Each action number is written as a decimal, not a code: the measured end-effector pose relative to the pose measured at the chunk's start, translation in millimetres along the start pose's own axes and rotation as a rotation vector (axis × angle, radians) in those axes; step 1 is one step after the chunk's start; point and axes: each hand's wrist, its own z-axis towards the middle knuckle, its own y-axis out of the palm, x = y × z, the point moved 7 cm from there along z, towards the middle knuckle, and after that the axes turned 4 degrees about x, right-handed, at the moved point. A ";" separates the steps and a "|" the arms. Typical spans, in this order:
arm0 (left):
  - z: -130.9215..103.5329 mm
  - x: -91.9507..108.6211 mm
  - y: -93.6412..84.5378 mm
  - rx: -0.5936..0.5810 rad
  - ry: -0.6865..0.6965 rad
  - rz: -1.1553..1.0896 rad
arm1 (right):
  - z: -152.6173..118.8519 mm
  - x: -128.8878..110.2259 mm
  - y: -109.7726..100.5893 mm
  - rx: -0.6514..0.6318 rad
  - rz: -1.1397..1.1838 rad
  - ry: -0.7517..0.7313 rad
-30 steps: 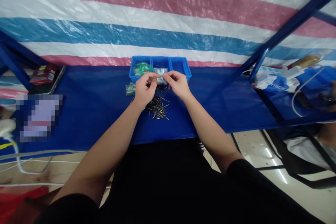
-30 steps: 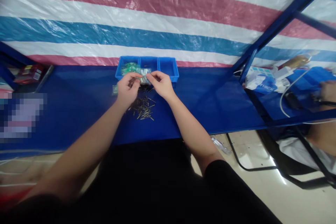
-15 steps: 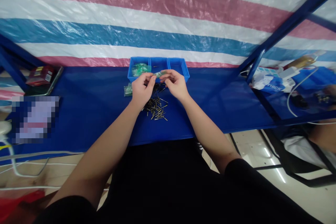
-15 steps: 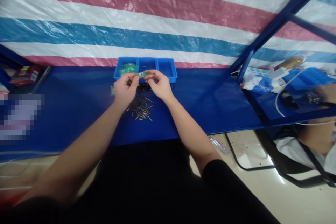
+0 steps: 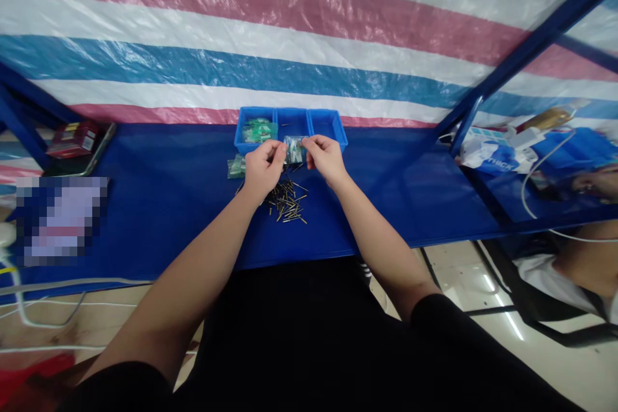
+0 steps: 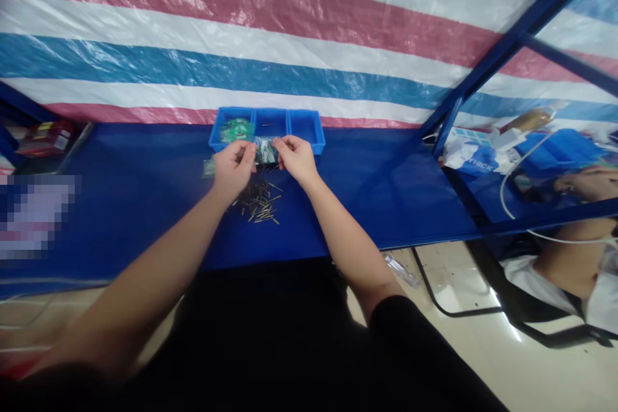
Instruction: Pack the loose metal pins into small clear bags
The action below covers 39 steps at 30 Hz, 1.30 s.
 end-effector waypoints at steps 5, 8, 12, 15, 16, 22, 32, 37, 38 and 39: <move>-0.7 -7.8 4.6 -0.040 -0.014 -0.035 | 0.5 -2.7 -0.7 0.000 0.040 -0.018; 1.0 -5.7 -0.3 0.029 -0.003 0.020 | 0.5 -2.0 1.6 -0.014 0.058 -0.007; 6.1 -4.8 -17.0 0.214 -0.054 -0.011 | 0.0 -2.1 3.3 -0.020 0.051 -0.022; 9.5 -1.8 -35.7 0.387 -0.019 0.072 | -0.6 -1.1 3.5 -0.023 0.033 -0.026; 10.8 -0.6 -41.3 0.425 0.000 0.128 | -0.7 -0.7 3.5 -0.025 0.030 -0.027; 21.6 -5.2 -60.2 0.451 0.036 0.412 | -1.1 1.9 5.1 -0.044 -0.020 -0.034; 20.4 -22.4 -37.9 0.190 -0.017 0.707 | -1.3 3.7 5.5 -0.047 -0.050 -0.118; 19.3 -17.2 -22.8 0.019 0.076 0.680 | -2.2 8.4 7.3 -0.074 -0.169 -0.203; 18.9 -18.4 -20.3 -0.005 0.078 0.670 | -3.6 7.5 8.0 -0.079 -0.211 -0.231; 18.5 -19.8 -18.6 -0.015 0.075 0.658 | -5.3 6.0 9.0 -0.087 -0.253 -0.259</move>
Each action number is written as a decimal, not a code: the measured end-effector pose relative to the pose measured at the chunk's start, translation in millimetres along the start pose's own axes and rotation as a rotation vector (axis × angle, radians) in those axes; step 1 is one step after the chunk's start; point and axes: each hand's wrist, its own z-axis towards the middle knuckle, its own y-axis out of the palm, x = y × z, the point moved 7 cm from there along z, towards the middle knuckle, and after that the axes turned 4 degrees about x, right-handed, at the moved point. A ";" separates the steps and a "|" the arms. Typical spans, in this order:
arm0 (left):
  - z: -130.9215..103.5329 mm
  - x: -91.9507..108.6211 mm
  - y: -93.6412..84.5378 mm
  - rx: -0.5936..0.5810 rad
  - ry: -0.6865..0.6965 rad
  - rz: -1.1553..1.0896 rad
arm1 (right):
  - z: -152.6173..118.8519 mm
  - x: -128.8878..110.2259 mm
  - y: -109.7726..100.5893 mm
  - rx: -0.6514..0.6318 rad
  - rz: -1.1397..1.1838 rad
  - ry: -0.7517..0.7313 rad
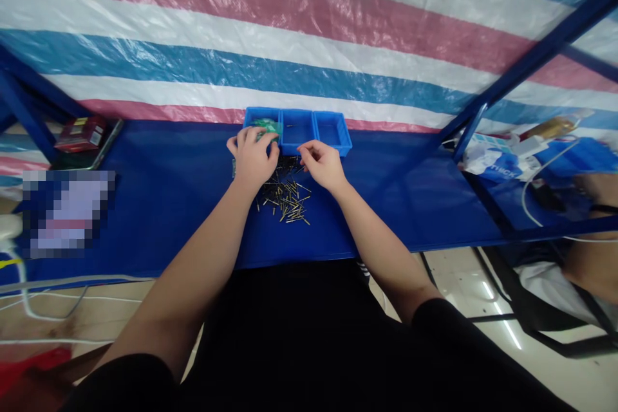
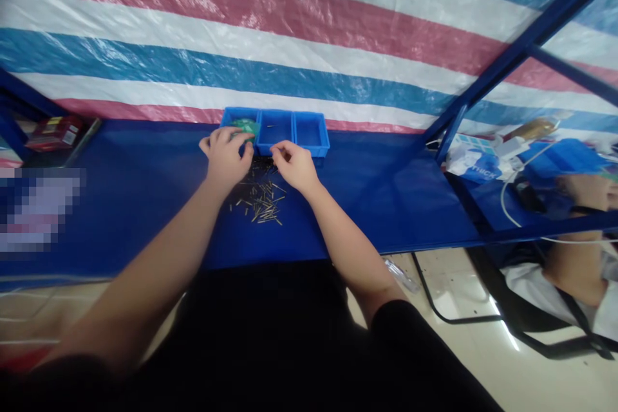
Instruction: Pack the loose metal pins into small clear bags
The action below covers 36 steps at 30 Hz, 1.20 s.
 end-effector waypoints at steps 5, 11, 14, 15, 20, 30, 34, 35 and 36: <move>-0.8 -4.5 1.3 0.066 -0.052 -0.022 | -6.2 -9.5 7.2 -0.095 -0.148 -0.063; -0.5 -6.3 -4.3 0.139 -0.059 -0.016 | -10.2 -9.4 17.5 -0.177 -0.221 -0.072; 1.5 -2.3 -2.6 0.098 -0.008 -0.030 | -12.8 -10.7 22.4 -0.216 -0.234 -0.094; 2.1 0.6 -1.1 0.071 0.028 -0.037 | -13.7 -11.3 23.5 -0.225 -0.232 -0.100; 2.3 6.5 6.0 -0.026 0.072 -0.036 | -16.5 -13.3 26.5 -0.243 -0.219 -0.111; 1.9 1.9 1.5 0.050 -0.032 -0.013 | -19.0 -16.1 29.6 -0.261 -0.237 -0.123; 3.5 5.3 -3.6 0.070 -0.011 -0.069 | -18.8 -18.8 24.5 -0.312 -0.256 -0.123; 3.4 7.4 -5.4 0.082 0.007 -0.074 | -19.3 -19.3 23.4 -0.363 -0.248 -0.110; 3.1 10.0 -7.2 0.093 0.030 -0.075 | -20.4 -19.2 22.8 -0.431 -0.237 -0.085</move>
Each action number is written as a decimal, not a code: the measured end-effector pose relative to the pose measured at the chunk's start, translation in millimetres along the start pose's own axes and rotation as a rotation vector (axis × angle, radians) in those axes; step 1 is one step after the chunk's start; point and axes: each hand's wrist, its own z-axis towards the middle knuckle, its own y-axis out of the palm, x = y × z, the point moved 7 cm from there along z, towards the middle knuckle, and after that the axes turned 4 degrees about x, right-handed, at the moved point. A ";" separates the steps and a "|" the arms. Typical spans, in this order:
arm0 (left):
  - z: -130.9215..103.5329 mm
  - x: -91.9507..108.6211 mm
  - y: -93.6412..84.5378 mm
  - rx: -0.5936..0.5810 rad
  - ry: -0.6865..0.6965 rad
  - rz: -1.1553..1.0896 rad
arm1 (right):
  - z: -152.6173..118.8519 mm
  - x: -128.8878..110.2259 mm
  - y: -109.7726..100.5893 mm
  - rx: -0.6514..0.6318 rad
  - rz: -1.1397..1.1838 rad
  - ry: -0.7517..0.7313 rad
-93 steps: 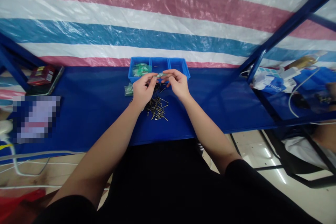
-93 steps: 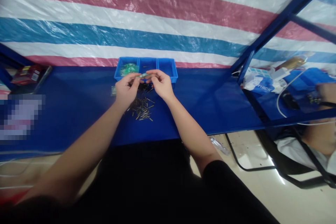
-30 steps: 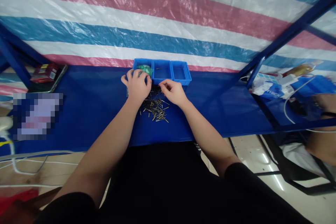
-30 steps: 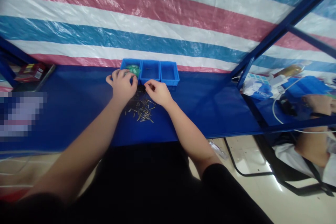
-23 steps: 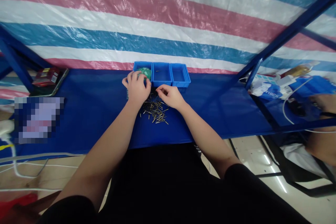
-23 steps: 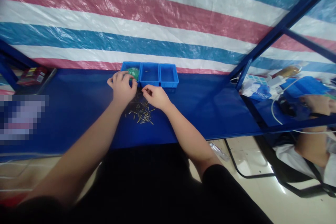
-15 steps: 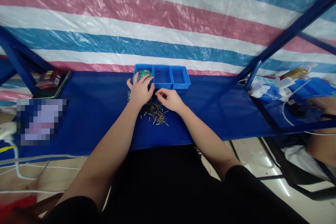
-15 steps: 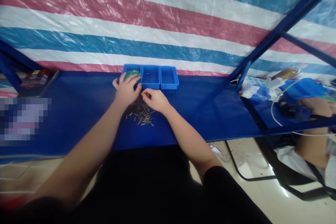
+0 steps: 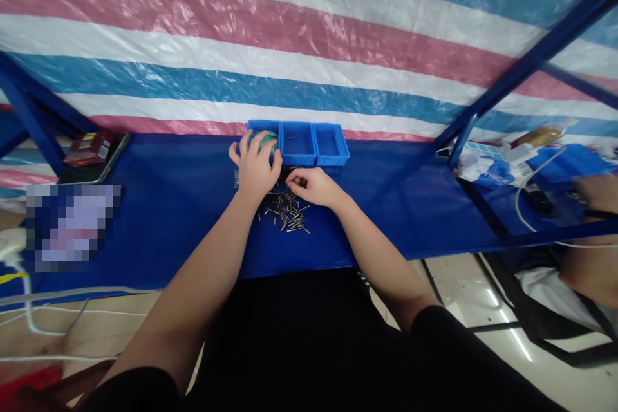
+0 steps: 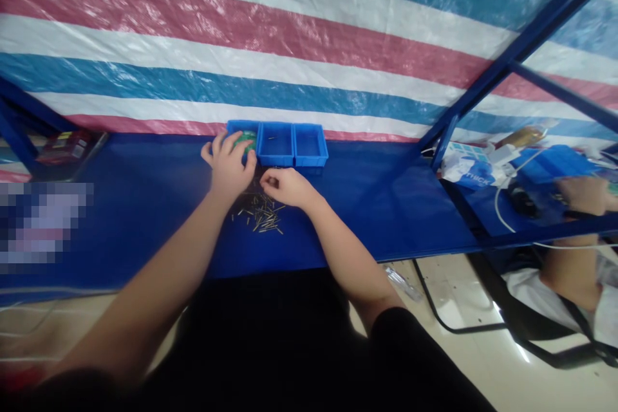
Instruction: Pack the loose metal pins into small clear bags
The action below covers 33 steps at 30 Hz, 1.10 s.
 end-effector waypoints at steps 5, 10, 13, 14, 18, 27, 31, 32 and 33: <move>-3.5 12.5 -4.2 0.039 0.116 -0.016 | -11.4 5.2 2.5 -0.370 -0.045 0.099; -5.6 19.2 -2.5 0.042 0.138 -0.040 | -13.9 10.4 -0.7 -0.423 -0.071 0.095; -5.5 23.3 -1.5 0.033 0.144 -0.065 | -12.7 8.5 1.0 -0.446 -0.038 0.042; -5.4 25.3 -1.6 0.030 0.145 -0.072 | -11.9 8.0 1.0 -0.444 -0.039 0.033; -7.2 38.1 -6.5 0.037 0.144 -0.112 | -10.0 7.5 -1.4 -0.417 -0.049 0.067; -23.0 55.3 2.9 -0.121 0.234 -0.214 | -10.2 4.2 -10.6 -0.319 -0.063 0.105; -19.1 56.7 1.1 -0.144 0.270 -0.205 | -6.1 4.2 -10.9 -0.270 -0.082 0.063; -17.5 57.5 -1.4 -0.137 0.279 -0.199 | -5.0 5.0 -11.2 -0.257 -0.083 0.067; -16.1 58.2 -3.6 -0.136 0.286 -0.198 | -4.1 5.9 -11.1 -0.252 -0.084 0.074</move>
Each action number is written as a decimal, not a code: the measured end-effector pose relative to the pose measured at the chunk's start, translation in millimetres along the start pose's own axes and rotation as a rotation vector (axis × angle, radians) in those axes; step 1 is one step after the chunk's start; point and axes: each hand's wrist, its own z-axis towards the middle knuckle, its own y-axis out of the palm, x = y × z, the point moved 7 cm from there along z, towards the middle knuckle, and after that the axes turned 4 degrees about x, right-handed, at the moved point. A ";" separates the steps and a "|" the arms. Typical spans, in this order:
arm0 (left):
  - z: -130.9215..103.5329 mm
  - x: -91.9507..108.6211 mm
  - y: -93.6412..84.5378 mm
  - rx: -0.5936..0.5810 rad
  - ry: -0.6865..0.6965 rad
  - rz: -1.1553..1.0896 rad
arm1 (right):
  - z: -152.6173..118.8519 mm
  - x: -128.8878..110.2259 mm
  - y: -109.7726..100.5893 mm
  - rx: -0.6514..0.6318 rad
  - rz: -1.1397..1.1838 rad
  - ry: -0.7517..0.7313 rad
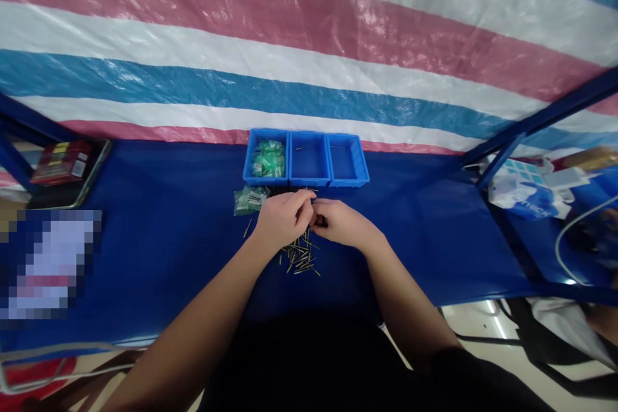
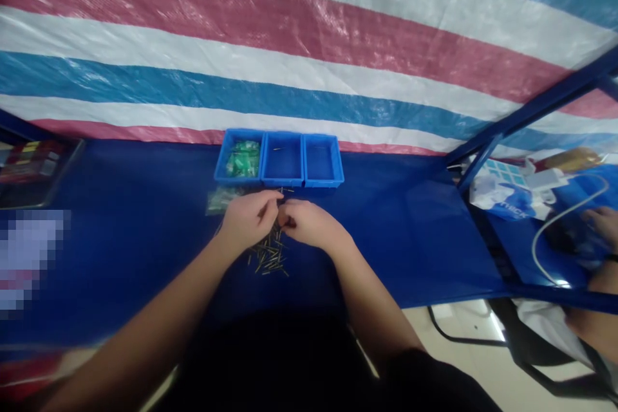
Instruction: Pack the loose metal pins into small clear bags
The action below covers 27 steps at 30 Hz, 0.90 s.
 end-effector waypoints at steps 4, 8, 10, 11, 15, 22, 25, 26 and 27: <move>4.4 1.0 -6.9 -0.036 -0.010 0.031 | 1.6 -0.4 0.3 -0.035 -0.045 0.040; 10.0 1.9 -11.2 -0.117 -0.040 0.027 | -0.9 -7.3 -5.4 -0.043 -0.204 0.115; 12.9 4.5 -16.1 -0.122 -0.042 -0.005 | -2.5 -13.0 -7.6 -0.043 -0.278 0.134; 13.7 5.4 -17.5 -0.138 -0.049 -0.015 | -3.1 -15.8 -7.2 -0.053 -0.298 0.138; 12.6 6.2 -18.3 -0.187 -0.065 -0.028 | -3.5 -19.5 -4.5 -0.061 -0.343 0.174; 10.7 -8.9 -5.8 -0.197 -0.049 0.043 | -3.2 -15.5 1.8 -0.144 -0.347 0.234; 11.7 -14.6 -1.0 -0.229 -0.080 0.040 | -4.9 -16.1 2.4 -0.199 -0.348 0.263; 12.0 -14.6 -0.2 -0.239 -0.082 0.043 | -5.9 -16.6 2.2 -0.213 -0.346 0.268; 12.2 -13.9 0.2 -0.247 -0.080 0.048 | -6.9 -17.1 1.4 -0.217 -0.345 0.270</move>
